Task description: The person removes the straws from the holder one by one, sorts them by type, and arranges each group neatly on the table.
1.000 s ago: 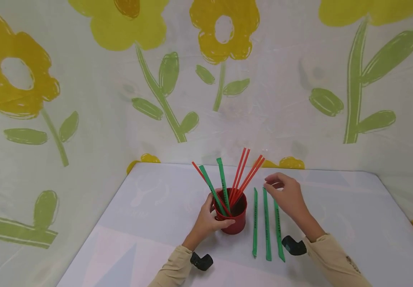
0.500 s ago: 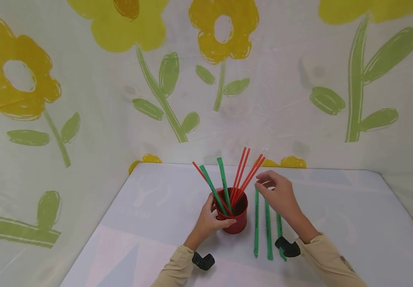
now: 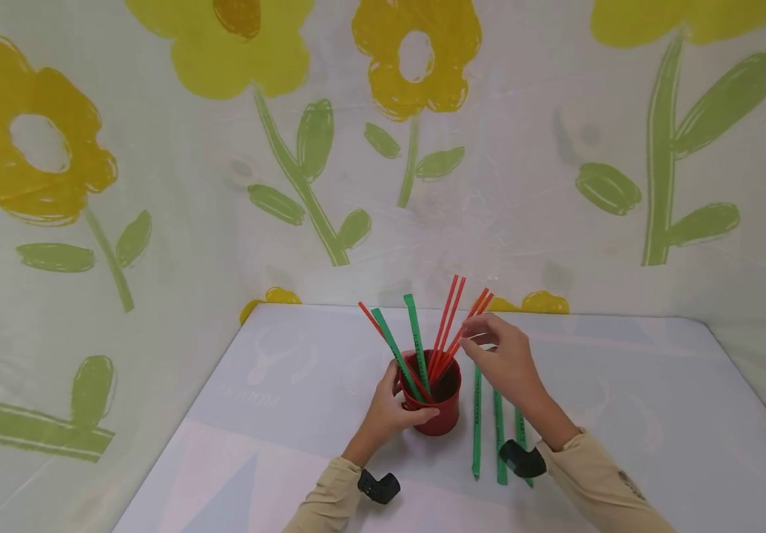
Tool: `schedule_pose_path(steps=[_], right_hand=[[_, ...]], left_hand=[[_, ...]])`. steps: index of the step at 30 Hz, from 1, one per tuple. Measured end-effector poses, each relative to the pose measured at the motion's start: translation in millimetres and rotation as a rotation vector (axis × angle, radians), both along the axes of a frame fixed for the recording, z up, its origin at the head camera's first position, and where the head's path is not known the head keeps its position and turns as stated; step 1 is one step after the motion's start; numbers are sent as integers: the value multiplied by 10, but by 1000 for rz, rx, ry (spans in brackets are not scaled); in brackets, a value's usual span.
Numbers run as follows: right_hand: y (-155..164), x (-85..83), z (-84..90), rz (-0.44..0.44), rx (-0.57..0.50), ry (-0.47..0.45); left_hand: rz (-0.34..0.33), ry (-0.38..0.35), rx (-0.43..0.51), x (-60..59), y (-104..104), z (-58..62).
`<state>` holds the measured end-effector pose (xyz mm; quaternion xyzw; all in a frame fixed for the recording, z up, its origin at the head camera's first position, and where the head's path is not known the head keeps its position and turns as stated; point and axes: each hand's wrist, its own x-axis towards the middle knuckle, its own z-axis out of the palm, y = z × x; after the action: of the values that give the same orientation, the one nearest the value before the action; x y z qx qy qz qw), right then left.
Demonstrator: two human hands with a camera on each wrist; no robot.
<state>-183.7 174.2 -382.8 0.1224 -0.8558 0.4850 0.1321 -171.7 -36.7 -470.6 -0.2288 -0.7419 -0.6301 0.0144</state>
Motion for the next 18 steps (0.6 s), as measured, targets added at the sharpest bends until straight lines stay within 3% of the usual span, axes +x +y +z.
schedule_pose_path(steps=[9, 18], right_hand=[[-98, -37, 20, -7, 12, -29], [-207, -83, 40, -3, -12, -62]], left_hand=[[16, 0, -26, -122, 35, -287], [29, 2, -26, -133, 26, -290]])
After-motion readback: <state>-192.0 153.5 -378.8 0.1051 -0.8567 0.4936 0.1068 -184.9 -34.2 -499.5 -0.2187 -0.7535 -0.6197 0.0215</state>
